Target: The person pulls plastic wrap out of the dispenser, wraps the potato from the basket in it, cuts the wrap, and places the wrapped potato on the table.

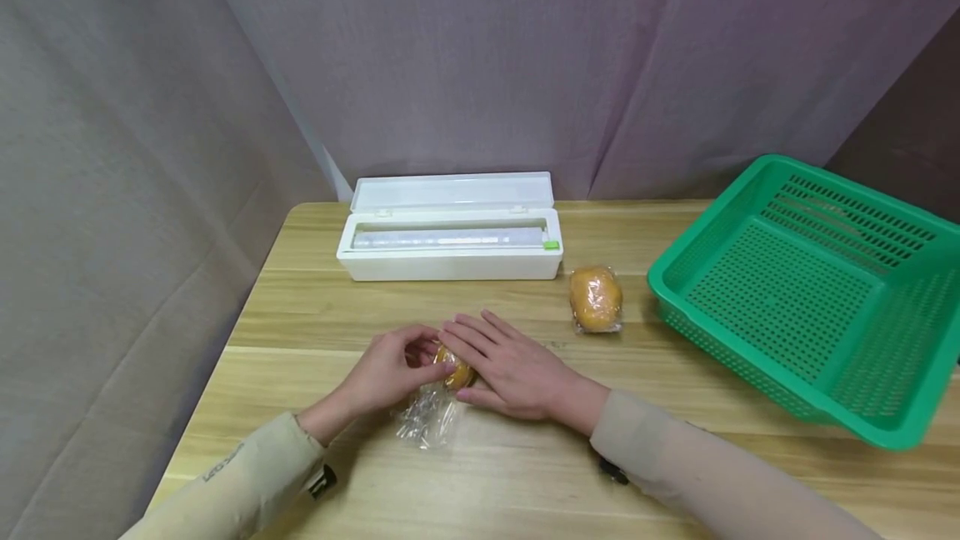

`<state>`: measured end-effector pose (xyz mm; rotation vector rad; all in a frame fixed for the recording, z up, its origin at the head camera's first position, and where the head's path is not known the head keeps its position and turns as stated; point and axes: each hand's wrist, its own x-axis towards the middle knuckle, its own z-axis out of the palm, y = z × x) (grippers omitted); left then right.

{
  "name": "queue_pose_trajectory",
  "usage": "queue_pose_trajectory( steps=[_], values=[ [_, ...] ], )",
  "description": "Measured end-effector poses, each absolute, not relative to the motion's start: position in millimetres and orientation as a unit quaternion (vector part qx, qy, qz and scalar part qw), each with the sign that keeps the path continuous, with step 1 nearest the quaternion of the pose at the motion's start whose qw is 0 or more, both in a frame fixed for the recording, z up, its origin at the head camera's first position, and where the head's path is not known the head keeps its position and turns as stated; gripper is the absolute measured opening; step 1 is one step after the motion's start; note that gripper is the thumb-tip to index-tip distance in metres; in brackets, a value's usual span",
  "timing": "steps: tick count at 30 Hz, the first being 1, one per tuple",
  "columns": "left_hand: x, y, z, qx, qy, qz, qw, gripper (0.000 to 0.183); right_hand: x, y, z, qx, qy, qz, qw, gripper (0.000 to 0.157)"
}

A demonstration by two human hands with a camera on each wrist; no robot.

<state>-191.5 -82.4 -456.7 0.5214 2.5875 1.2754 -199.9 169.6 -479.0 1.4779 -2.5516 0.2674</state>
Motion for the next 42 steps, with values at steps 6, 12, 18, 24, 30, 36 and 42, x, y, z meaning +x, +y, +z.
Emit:
queue_pose_trajectory(
  steps=[6,12,18,24,30,36,42],
  values=[
    [-194.9,-84.0,-453.6,0.189,0.877,0.425,0.117,0.053,-199.6,166.5,-477.5,0.482,-0.865,0.117,0.075,0.076],
    [-202.7,-85.8,-443.3,0.221,0.882,0.392,0.141,0.06,-199.8,162.9,-457.6,0.444,-0.865,0.227,0.049,0.051],
    [-207.4,-90.4,-432.8,0.249,0.911,0.316,0.092,0.066,-205.0,168.1,-444.2,0.399,-0.878,0.262,0.04,0.034],
    [-210.0,-91.9,-433.2,0.276,0.927,0.251,-0.034,0.054,-208.7,174.6,-442.9,0.35,-0.888,0.299,0.019,0.037],
    [-204.7,-89.8,-439.2,0.281,0.92,0.238,-0.135,0.042,-204.7,177.9,-442.2,0.32,-0.886,0.336,-0.019,0.038],
    [-185.0,-87.6,-444.7,0.308,0.893,0.286,-0.161,0.032,-198.1,179.7,-441.5,0.312,-0.879,0.36,-0.029,0.037],
    [-170.4,-80.5,-454.1,0.351,0.897,0.234,-0.131,0.04,-192.0,184.0,-446.0,0.293,-0.868,0.399,-0.047,0.035]
  ],
)
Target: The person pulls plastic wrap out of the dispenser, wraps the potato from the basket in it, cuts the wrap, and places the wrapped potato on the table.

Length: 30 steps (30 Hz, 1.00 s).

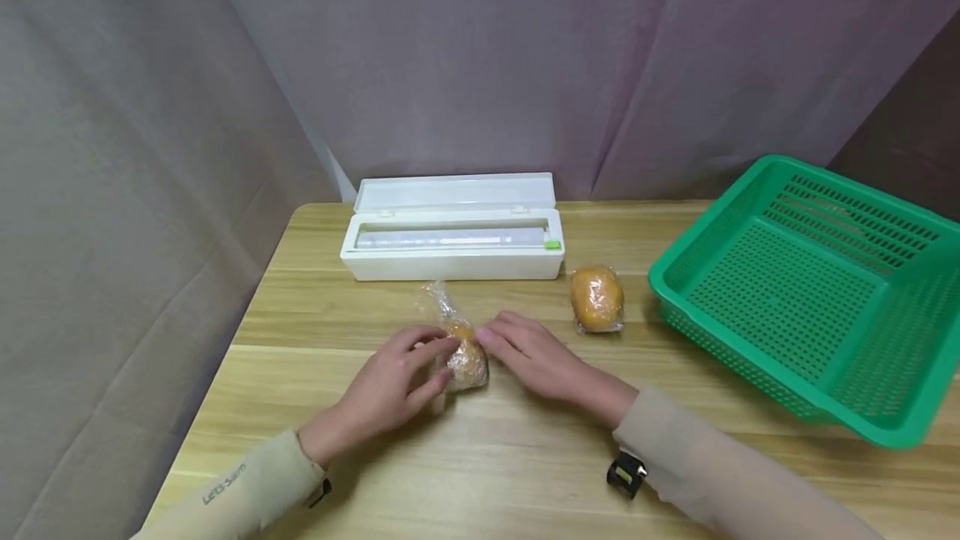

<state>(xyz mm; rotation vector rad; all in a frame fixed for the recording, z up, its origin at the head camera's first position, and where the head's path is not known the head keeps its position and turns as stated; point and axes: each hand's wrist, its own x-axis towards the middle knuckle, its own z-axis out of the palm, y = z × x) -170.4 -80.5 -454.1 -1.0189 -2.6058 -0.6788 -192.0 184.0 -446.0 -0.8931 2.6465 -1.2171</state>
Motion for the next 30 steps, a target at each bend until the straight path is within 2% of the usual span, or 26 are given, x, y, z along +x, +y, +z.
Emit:
queue_pose_trajectory(
  steps=[4,12,17,26,30],
  values=[
    [-167.2,-76.8,-457.1,-0.347,-0.906,-0.217,0.111,0.049,-192.2,186.4,-449.1,-0.276,0.852,-0.437,0.08,0.038],
    [-166.0,-75.1,-457.6,-0.358,-0.904,-0.209,0.105,0.05,-208.5,195.5,-452.2,-0.195,0.796,-0.547,0.172,0.054],
    [-164.0,-75.0,-459.3,-0.384,-0.896,-0.2,0.103,0.051,-225.4,193.1,-458.5,-0.176,0.757,-0.591,0.214,0.059],
    [-161.9,-68.9,-458.8,-0.419,-0.88,-0.186,0.124,0.048,-244.7,182.0,-463.9,-0.15,0.769,-0.578,0.227,0.061],
    [-159.7,-67.2,-458.7,-0.43,-0.877,-0.174,0.129,0.048,-252.5,180.3,-463.5,-0.142,0.781,-0.566,0.221,0.054]
  ],
)
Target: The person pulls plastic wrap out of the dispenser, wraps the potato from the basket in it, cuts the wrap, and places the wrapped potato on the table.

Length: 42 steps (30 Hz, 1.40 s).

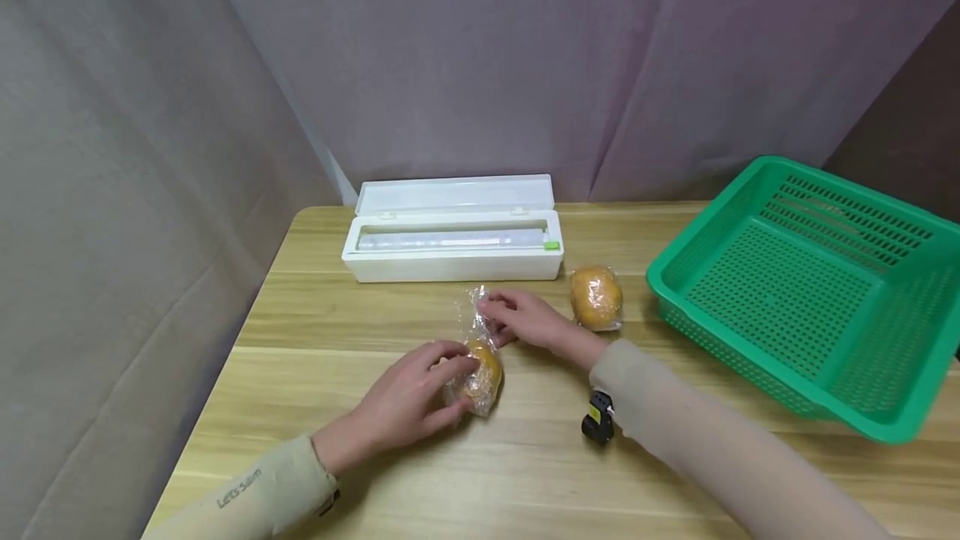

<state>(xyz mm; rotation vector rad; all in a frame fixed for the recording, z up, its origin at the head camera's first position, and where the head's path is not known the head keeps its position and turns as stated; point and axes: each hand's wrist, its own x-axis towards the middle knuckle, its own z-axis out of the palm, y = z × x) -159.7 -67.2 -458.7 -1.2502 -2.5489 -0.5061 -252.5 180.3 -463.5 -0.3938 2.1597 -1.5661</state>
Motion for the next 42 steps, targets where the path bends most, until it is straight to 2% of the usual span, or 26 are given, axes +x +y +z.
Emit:
queue_pose_trajectory(
  steps=[4,14,26,36,42],
  values=[
    [-157.6,-66.1,-458.9,-0.436,-0.875,-0.164,0.133,0.05,-256.2,178.1,-462.3,-0.145,0.79,-0.555,0.219,0.045],
    [-157.8,-67.7,-458.9,-0.433,-0.877,-0.166,0.125,0.05,-256.2,175.2,-465.2,-0.134,0.741,-0.622,0.214,0.039],
    [-161.0,-67.7,-458.9,-0.428,-0.879,-0.179,0.115,0.05,-246.8,178.7,-462.5,-0.098,0.658,-0.713,0.22,0.046],
    [-162.5,-67.8,-457.1,-0.417,-0.884,-0.191,0.096,0.05,-230.3,179.5,-448.5,-0.172,0.685,-0.68,0.196,0.046],
    [-162.9,-68.2,-458.6,-0.411,-0.886,-0.186,0.104,0.05,-218.3,179.1,-443.4,-0.224,0.728,-0.624,0.173,0.043]
  ],
)
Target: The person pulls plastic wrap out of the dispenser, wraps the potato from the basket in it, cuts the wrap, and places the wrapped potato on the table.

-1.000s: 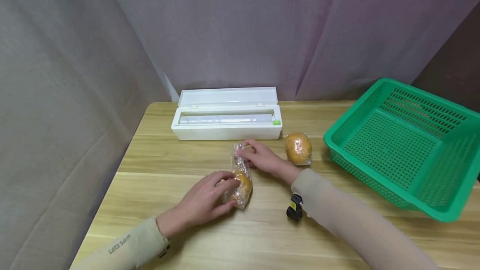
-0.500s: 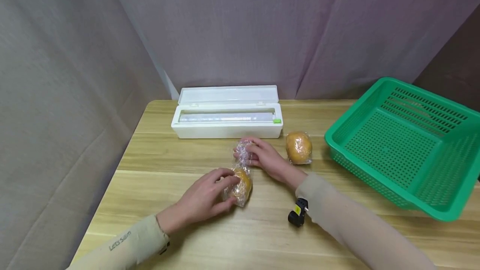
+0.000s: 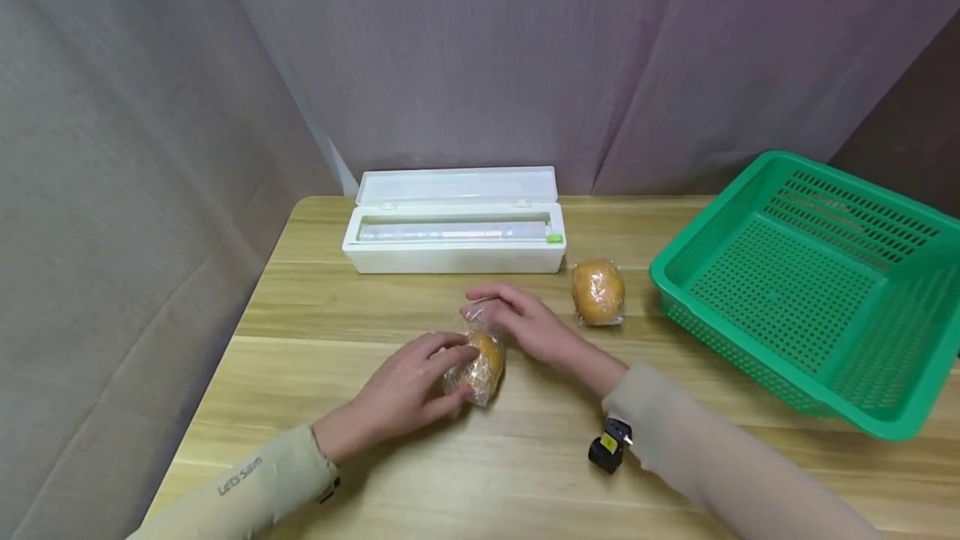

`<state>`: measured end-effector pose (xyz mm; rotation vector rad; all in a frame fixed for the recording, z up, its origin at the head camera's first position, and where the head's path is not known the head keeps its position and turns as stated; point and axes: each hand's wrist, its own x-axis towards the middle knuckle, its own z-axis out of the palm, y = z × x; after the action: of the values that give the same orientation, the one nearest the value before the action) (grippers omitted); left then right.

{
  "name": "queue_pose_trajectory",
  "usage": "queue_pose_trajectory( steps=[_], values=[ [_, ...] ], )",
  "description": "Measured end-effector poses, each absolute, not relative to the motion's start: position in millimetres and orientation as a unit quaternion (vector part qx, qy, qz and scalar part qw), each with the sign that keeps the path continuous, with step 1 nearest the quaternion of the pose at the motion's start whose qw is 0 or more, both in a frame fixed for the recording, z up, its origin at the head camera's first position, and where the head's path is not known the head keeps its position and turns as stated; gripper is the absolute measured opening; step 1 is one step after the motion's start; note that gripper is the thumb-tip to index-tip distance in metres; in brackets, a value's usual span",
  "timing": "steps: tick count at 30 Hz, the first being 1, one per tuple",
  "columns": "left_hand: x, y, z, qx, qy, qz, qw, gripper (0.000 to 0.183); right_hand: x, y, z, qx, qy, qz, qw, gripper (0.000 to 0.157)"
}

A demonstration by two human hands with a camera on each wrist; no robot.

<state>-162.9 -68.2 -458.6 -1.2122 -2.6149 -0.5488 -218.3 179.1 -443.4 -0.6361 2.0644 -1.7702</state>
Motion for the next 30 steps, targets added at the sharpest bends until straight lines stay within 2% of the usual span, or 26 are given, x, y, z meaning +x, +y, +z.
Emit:
queue_pose_trajectory(
  steps=[6,12,18,25,30],
  values=[
    [-161.9,-69.5,-460.2,-0.401,-0.883,-0.198,0.14,0.05,-206.0,176.7,-443.8,-0.254,0.764,-0.577,0.135,0.039],
    [-162.9,-69.6,-460.1,-0.365,-0.891,-0.215,0.163,0.037,-193.1,177.8,-445.0,-0.29,0.806,-0.507,0.099,0.04],
    [-165.3,-71.5,-459.0,-0.359,-0.894,-0.224,0.148,0.03,-180.8,181.6,-448.0,-0.359,0.851,-0.379,0.056,0.05],
    [-166.4,-73.4,-457.0,-0.377,-0.891,-0.209,0.141,0.021,-175.7,185.8,-457.1,-0.421,0.877,-0.231,0.03,0.071],
    [-166.5,-73.7,-456.4,-0.384,-0.891,-0.2,0.134,0.02,-174.4,187.1,-463.4,-0.452,0.876,-0.166,-0.01,0.076]
  ],
)
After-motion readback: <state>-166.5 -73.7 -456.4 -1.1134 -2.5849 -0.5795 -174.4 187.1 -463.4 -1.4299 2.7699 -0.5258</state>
